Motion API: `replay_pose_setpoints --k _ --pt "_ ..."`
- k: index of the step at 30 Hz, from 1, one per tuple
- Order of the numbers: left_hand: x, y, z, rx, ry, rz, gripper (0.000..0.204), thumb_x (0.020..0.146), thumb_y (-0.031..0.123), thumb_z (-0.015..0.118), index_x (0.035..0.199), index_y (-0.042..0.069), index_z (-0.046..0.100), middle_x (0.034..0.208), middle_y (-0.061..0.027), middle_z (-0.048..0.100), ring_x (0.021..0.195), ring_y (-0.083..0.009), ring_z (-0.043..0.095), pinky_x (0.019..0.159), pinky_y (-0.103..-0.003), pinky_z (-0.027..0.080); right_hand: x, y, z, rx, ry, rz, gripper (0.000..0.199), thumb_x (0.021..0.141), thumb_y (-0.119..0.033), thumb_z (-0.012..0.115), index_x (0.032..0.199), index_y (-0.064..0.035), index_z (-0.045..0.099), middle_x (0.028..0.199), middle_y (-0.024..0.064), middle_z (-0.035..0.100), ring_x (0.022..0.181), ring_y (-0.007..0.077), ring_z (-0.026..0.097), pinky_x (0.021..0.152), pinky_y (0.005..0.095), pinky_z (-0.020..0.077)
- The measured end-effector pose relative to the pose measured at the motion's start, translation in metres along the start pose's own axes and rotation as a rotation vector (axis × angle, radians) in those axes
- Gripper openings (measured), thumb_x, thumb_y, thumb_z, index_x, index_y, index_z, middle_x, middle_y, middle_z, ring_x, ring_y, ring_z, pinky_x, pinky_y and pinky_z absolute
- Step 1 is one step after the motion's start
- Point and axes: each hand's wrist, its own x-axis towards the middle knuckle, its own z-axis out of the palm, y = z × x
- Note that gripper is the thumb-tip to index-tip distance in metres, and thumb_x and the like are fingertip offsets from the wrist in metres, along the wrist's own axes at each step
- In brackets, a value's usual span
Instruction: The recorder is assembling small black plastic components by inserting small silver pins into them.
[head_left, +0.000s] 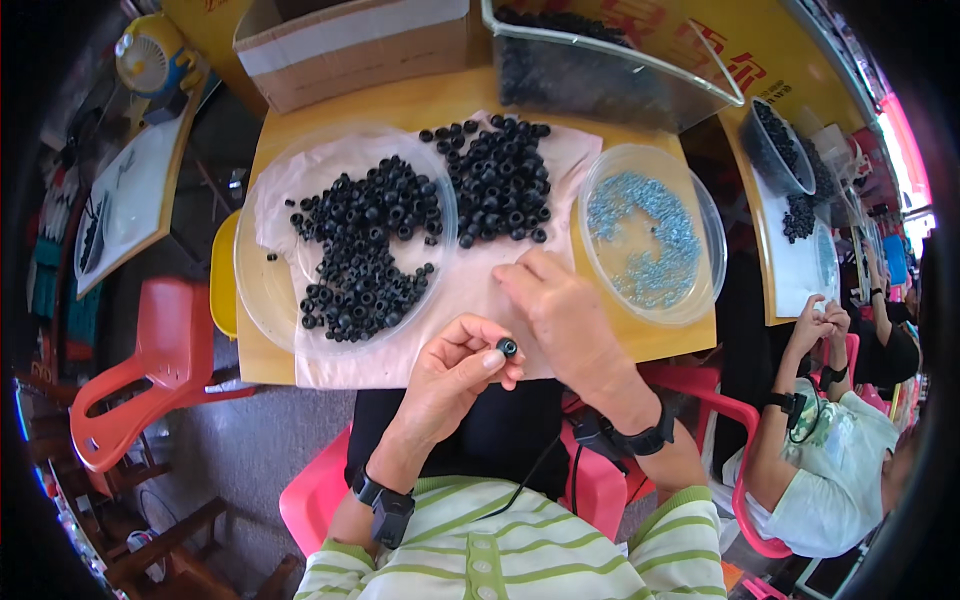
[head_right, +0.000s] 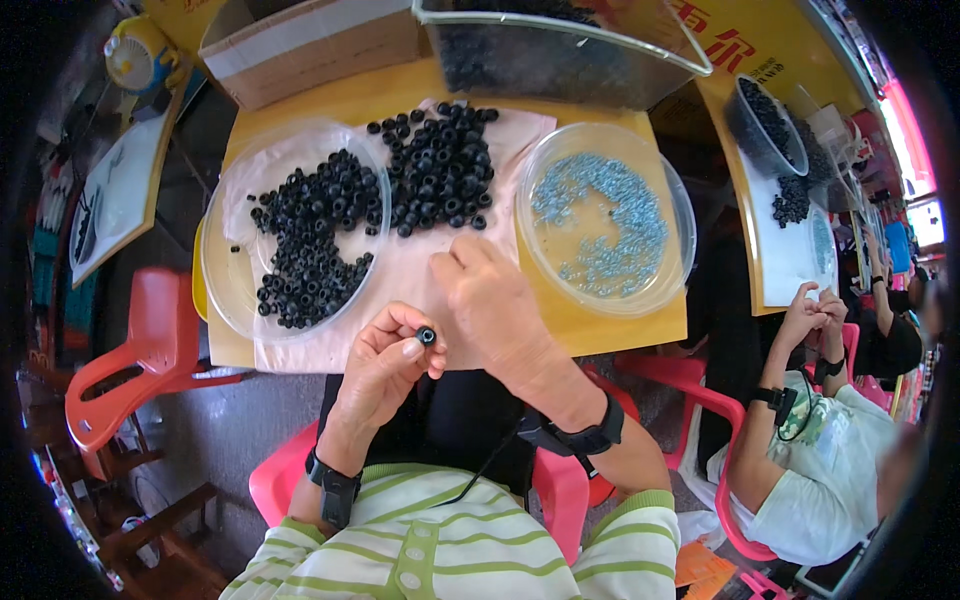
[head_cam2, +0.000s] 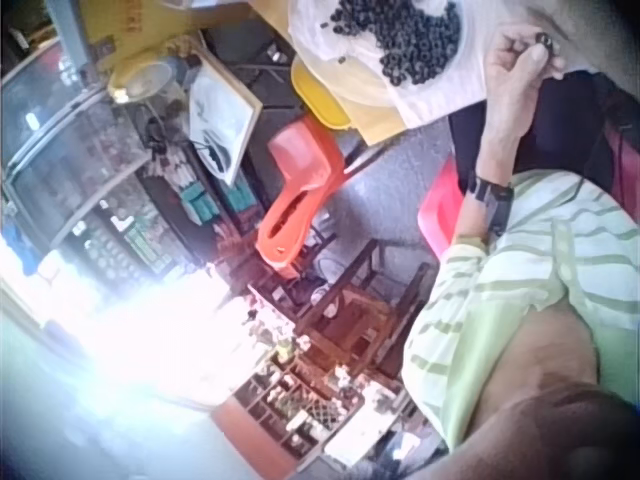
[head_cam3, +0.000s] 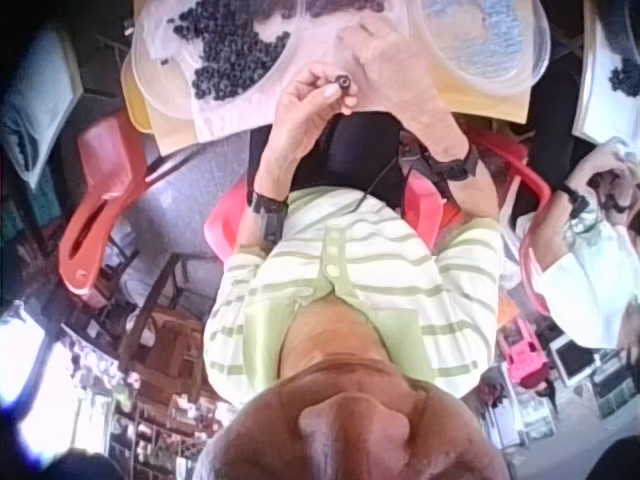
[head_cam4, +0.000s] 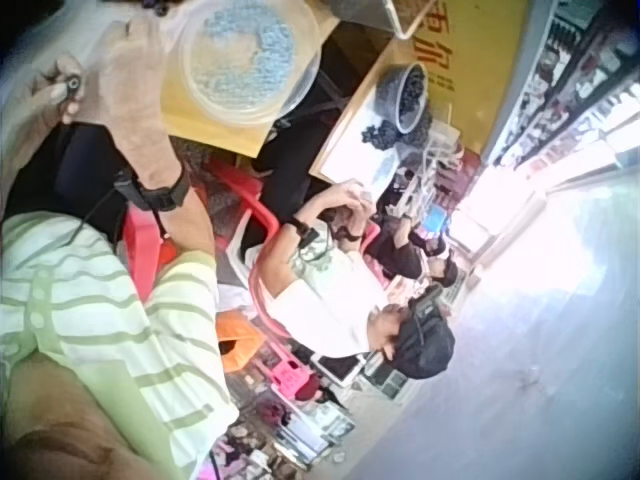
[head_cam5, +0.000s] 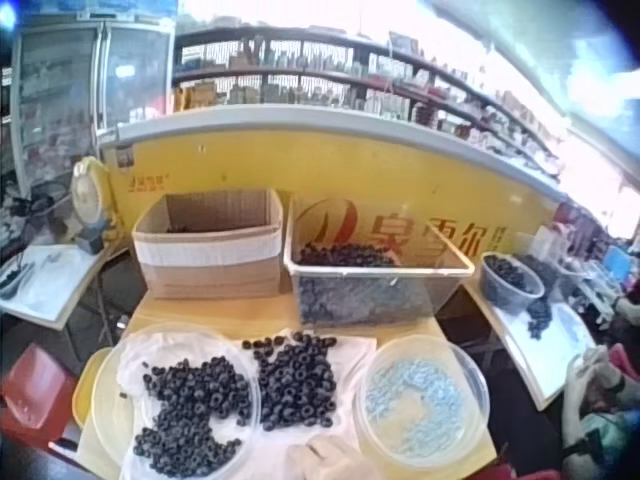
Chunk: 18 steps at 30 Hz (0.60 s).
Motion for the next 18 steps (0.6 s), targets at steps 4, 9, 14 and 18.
replay_pose_setpoints --k 4,9,14,18 --pt "-0.002 -0.001 -0.003 -0.011 0.027 0.030 0.016 0.092 0.007 0.062 0.107 0.002 0.057 0.098 -0.0104 0.066 0.085 -0.0152 0.065 0.077 -0.028 0.053 0.000 0.002 0.005 -0.025 0.021 -0.011 0.018 0.073 -0.003 0.063 0.091 -0.0027 0.062 0.086 0.0126 0.058 0.085 0.0305 0.061 0.071 0.0366 0.0511" --pt "-0.002 0.003 0.011 -0.013 0.080 0.072 0.015 0.092 0.008 0.061 0.106 0.003 0.057 0.099 -0.0105 0.066 0.087 -0.0152 0.065 0.080 -0.028 0.053 -0.007 0.004 -0.024 0.759 0.024 0.351 0.012 0.081 -0.006 0.072 0.090 -0.0011 0.066 0.082 0.0037 0.063 0.072 0.0142 0.061 0.063 0.0256 0.0481" --pt "-0.006 0.010 0.028 0.044 0.054 0.137 0.016 0.093 0.008 0.062 0.108 0.003 0.057 0.099 -0.0104 0.066 0.088 -0.0150 0.065 0.081 -0.029 0.053 -0.021 -0.010 -0.052 1.166 0.001 0.379 0.013 0.084 -0.008 0.073 0.095 -0.0015 0.069 0.092 0.0004 0.062 0.079 0.0048 0.058 0.062 0.0181 0.0454" --pt "-0.007 0.009 0.038 0.037 0.008 0.125 0.018 0.092 0.006 0.063 0.108 0.002 0.057 0.099 -0.0097 0.066 0.088 -0.0149 0.065 0.081 -0.028 0.053 -0.026 -0.016 -0.056 1.211 0.049 0.303 0.013 0.082 -0.003 0.073 0.095 -0.0003 0.069 0.093 0.0040 0.062 0.078 0.0070 0.057 0.061 0.0178 0.0438"
